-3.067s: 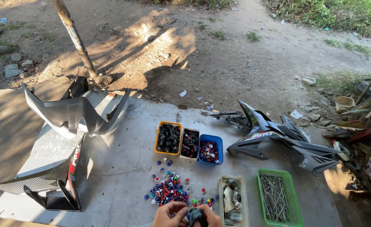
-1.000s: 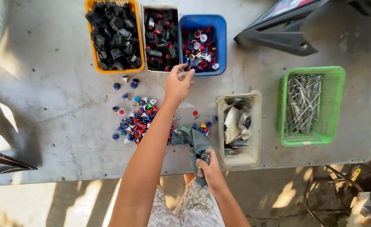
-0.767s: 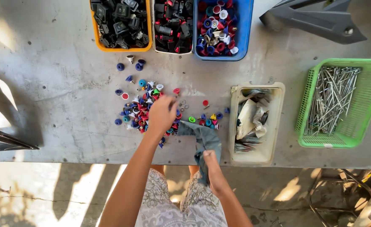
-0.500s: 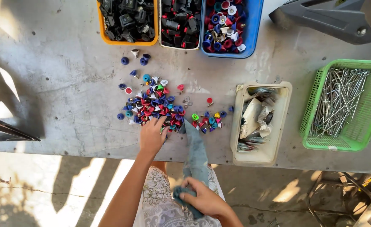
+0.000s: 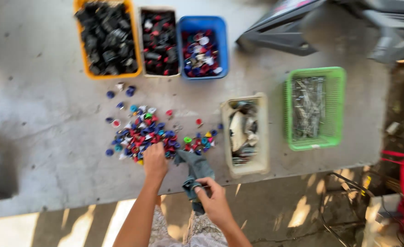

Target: Cleaning and inspecting decorative motorcycle bolts with a cloth.

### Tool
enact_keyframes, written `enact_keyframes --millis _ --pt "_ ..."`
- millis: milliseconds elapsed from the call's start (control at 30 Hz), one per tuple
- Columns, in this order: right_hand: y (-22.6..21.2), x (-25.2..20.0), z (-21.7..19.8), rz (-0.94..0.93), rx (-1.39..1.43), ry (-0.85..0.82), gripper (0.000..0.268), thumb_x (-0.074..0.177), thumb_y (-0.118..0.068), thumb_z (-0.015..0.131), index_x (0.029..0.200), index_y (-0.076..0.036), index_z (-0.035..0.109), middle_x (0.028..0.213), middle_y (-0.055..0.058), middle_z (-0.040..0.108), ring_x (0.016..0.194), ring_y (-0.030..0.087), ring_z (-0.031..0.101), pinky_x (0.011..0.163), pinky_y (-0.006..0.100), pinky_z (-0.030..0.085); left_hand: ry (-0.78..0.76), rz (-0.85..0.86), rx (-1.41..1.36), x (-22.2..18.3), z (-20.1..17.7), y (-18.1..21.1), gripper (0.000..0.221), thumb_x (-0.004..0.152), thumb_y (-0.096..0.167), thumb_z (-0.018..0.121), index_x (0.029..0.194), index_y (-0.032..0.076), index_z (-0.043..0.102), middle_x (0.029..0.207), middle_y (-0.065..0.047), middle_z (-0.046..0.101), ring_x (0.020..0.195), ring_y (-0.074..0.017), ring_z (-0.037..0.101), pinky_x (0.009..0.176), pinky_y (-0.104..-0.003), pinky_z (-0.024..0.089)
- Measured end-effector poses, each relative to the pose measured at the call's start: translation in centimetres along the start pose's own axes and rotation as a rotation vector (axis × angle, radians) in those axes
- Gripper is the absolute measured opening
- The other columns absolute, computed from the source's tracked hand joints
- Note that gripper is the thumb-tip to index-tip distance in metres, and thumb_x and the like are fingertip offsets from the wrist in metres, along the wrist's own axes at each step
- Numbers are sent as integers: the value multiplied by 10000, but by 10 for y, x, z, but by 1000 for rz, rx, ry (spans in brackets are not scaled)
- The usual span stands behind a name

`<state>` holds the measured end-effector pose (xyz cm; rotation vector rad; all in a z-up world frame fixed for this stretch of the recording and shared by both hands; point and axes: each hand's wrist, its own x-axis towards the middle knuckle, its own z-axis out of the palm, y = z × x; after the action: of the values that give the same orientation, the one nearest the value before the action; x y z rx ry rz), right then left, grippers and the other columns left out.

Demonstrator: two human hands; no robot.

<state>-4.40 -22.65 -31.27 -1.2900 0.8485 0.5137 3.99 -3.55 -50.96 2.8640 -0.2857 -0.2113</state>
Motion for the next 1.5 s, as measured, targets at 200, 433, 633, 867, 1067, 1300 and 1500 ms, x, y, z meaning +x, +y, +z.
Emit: enact_keyframes --millis 200,433,633,867,1067,1300,1500 --pt "-32 -38 23 -220 16 115 267 925 -13 651 1188 -8 701 937 66 697 802 115 576 721 249 516 245 -177 -495 -24 -112 18 245 904 68 700 1130 -14 652 987 -135 667 863 -306 622 805 -391 501" --pt "-101 -103 48 -497 -112 114 326 868 -23 651 1190 -46 687 1039 62 721 873 149 646 806 284 554 60 -501 -1113 -67 -120 -9 213 912 37 718 1079 -95 695 748 -238 723 602 -296 703 549 -370 568" --pt "-138 -164 63 -655 -192 265 162 871 -60 665 1023 -49 721 979 81 712 854 199 650 799 320 549 -248 -437 -1608 -91 -127 21 256 873 -102 676 1124 -151 673 881 -370 760 726 -467 780 659 -551 662" --pt "-126 -204 16 -646 336 218 122 931 76 658 1040 23 648 931 90 753 773 99 626 715 230 526 -289 -320 -1685 -63 -194 111 385 830 -62 770 1198 -163 715 944 -292 774 704 -293 704 617 -338 567" --pt "-145 -256 -3 -912 -160 584 95 778 41 682 859 -7 692 867 51 690 723 169 622 678 277 537 -551 -402 -1672 -69 -286 175 345 862 -15 771 1135 -223 738 740 -271 698 584 -289 599 542 -347 495" --pt "-155 -268 17 -1055 -249 490 94 795 53 702 875 7 684 864 90 693 708 214 608 650 311 526 -420 -578 -1755 -68 -299 168 246 949 122 746 1042 -103 775 731 -103 630 618 -144 510 523 -273 421" --pt "-176 -273 20 -994 -145 585 51 819 15 687 866 2 700 818 73 696 669 166 598 614 290 514 -514 -417 -1753 -68 -333 173 261 950 51 712 1052 -185 754 719 -209 661 588 -234 563 543 -315 455"
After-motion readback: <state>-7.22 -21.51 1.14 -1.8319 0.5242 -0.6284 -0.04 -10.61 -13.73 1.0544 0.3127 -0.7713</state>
